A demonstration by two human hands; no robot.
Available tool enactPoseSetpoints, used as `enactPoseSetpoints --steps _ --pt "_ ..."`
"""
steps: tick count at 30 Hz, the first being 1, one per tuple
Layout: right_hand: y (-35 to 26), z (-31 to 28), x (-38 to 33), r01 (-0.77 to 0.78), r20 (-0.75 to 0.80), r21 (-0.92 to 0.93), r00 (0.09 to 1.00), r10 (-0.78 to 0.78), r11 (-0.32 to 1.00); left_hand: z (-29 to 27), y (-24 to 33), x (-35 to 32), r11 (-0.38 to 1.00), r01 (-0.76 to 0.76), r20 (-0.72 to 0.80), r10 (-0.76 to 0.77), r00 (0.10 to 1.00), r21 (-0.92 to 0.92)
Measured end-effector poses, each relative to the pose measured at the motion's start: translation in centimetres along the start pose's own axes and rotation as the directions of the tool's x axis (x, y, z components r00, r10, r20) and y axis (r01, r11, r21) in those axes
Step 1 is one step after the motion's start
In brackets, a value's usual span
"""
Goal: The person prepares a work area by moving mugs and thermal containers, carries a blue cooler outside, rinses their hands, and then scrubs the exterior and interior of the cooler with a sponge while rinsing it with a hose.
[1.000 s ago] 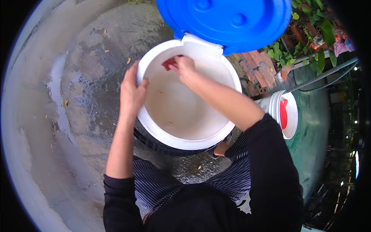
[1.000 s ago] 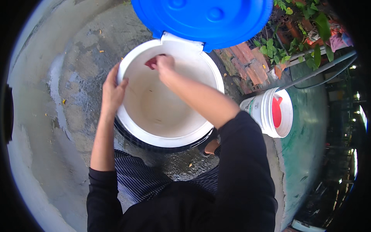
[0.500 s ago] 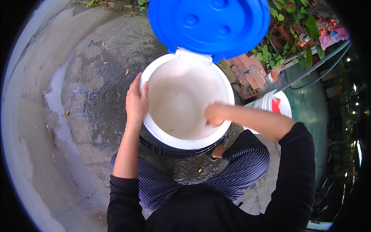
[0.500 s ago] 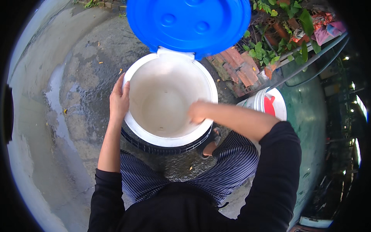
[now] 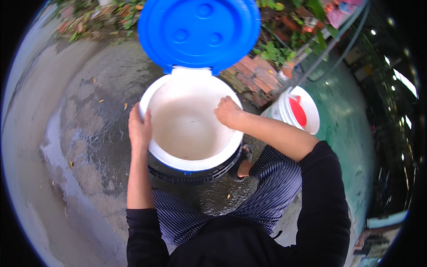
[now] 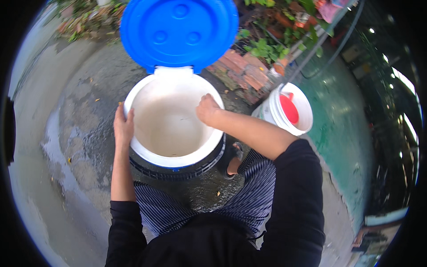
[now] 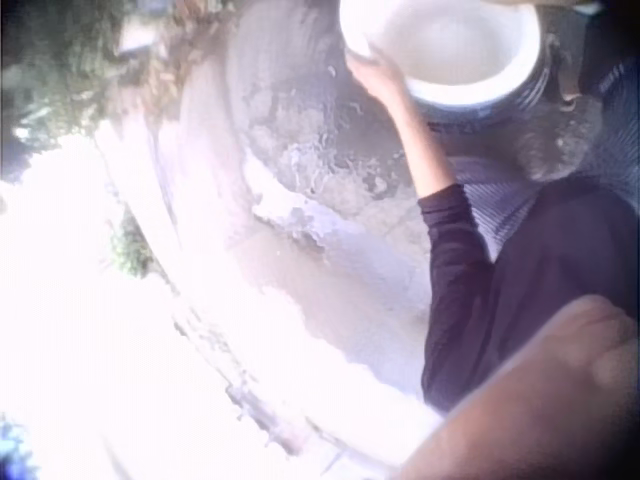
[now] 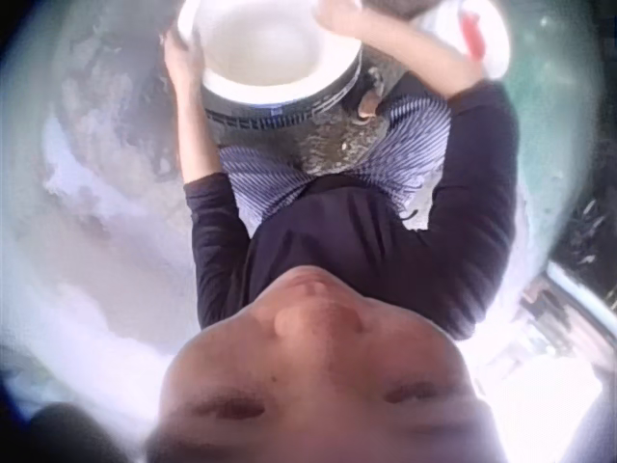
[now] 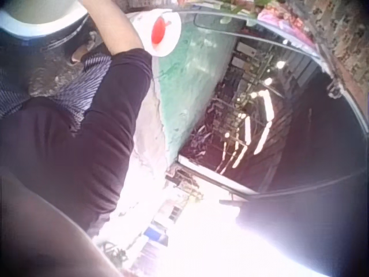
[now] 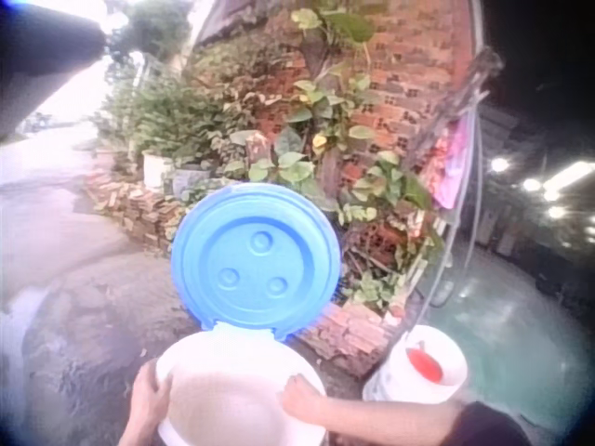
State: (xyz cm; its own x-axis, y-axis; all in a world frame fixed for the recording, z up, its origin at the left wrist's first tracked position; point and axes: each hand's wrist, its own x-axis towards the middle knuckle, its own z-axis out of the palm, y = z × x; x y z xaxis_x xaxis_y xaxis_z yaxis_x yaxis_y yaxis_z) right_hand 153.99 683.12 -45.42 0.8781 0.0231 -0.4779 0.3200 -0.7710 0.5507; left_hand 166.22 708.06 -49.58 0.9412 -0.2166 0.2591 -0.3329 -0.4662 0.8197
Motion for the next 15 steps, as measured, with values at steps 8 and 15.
enactPoseSetpoints --steps 8,15 --pt "5.3 1.0 -7.1 0.368 -0.273 0.916 0.863 0.425 -0.159 1.0 -0.5 0.3 0.999 0.004 0.092 0.000 0.996 -0.038" --pt "17.4 15.8 -7.7 0.352 -0.009 0.886 0.663 0.748 -0.302 0.4 -1.7 0.3 0.983 0.183 0.064 -0.182 0.981 -0.006"
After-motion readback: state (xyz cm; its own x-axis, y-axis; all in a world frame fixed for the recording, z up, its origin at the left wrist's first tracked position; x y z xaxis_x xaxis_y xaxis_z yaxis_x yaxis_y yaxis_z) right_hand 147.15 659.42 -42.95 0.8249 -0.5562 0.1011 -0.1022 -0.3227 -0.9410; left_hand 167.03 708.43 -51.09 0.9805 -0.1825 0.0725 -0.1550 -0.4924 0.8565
